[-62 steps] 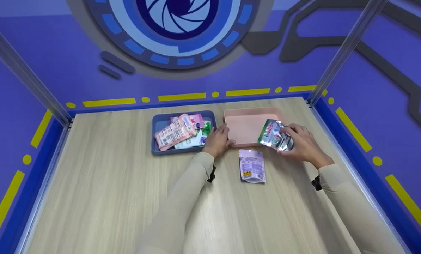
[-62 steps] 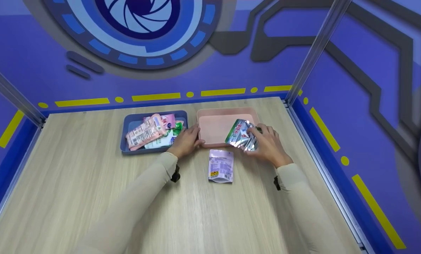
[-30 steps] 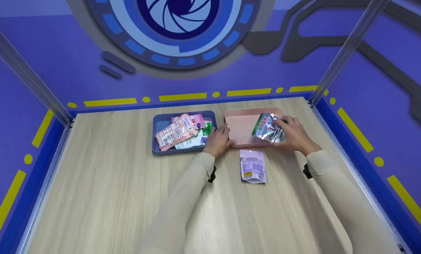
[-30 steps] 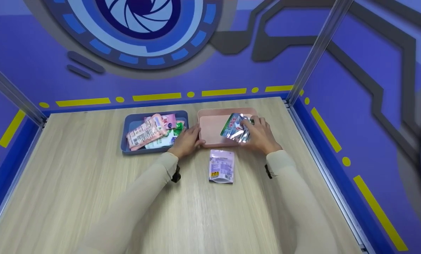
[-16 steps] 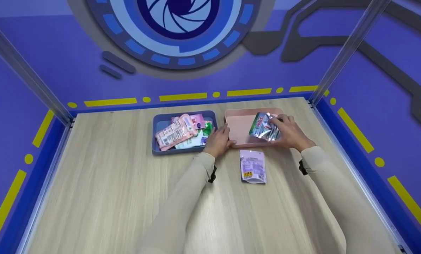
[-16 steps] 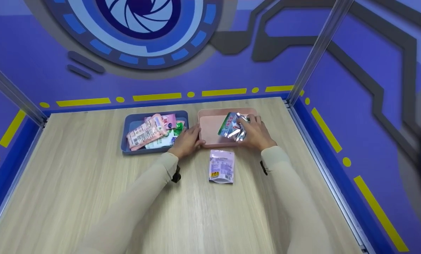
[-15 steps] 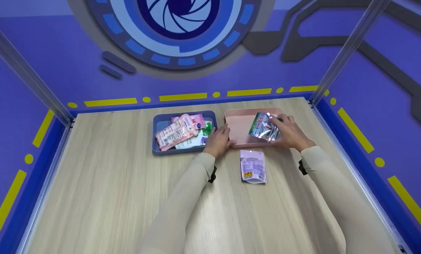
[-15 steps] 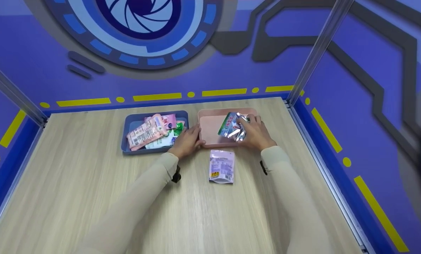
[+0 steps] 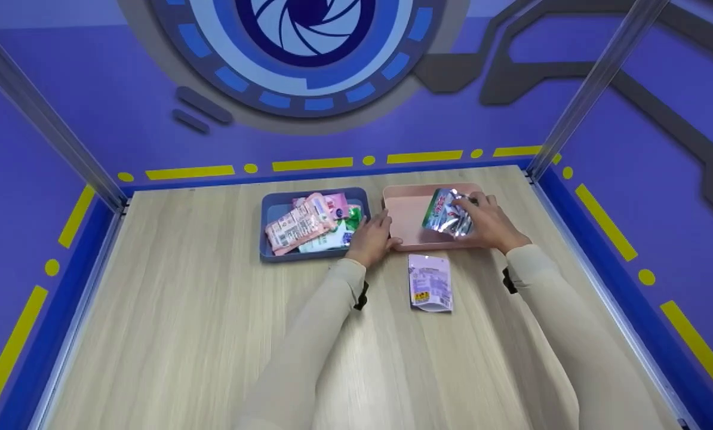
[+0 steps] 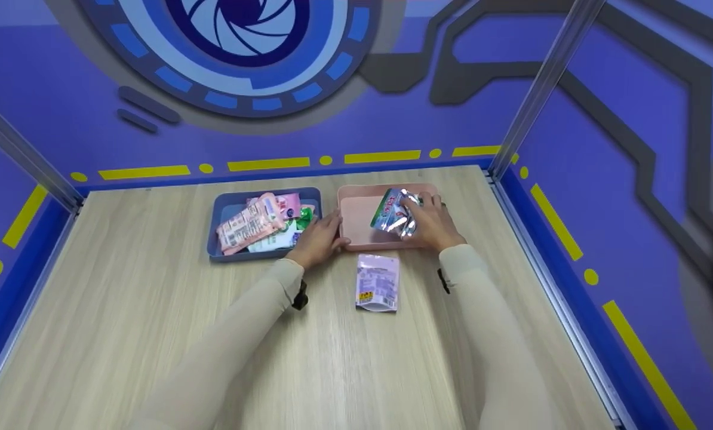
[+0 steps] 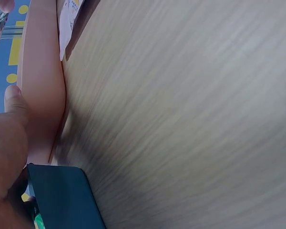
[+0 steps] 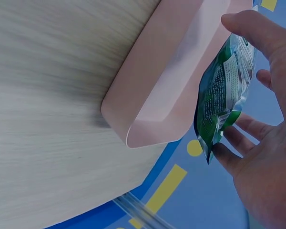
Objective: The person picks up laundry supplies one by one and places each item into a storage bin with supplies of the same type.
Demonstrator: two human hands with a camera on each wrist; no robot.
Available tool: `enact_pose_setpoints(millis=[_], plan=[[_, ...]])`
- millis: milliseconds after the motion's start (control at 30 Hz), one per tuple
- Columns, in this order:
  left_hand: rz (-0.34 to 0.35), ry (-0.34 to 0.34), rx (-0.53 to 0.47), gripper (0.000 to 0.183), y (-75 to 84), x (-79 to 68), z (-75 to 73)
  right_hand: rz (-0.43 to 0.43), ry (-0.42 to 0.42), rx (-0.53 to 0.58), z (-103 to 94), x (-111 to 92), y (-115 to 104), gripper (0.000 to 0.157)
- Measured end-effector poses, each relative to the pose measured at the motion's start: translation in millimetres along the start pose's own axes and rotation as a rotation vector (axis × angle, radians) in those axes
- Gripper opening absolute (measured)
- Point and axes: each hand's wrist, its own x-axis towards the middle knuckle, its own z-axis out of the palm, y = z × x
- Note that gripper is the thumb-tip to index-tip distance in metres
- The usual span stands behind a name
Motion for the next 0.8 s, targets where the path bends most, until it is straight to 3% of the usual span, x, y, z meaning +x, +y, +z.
enact_pose_setpoints(millis=[800], plan=[[-0.015,-0.023,0.003,0.065,0.1,1.0,0.0,0.022,-0.002,0.029,2.0,18,7,0.089]])
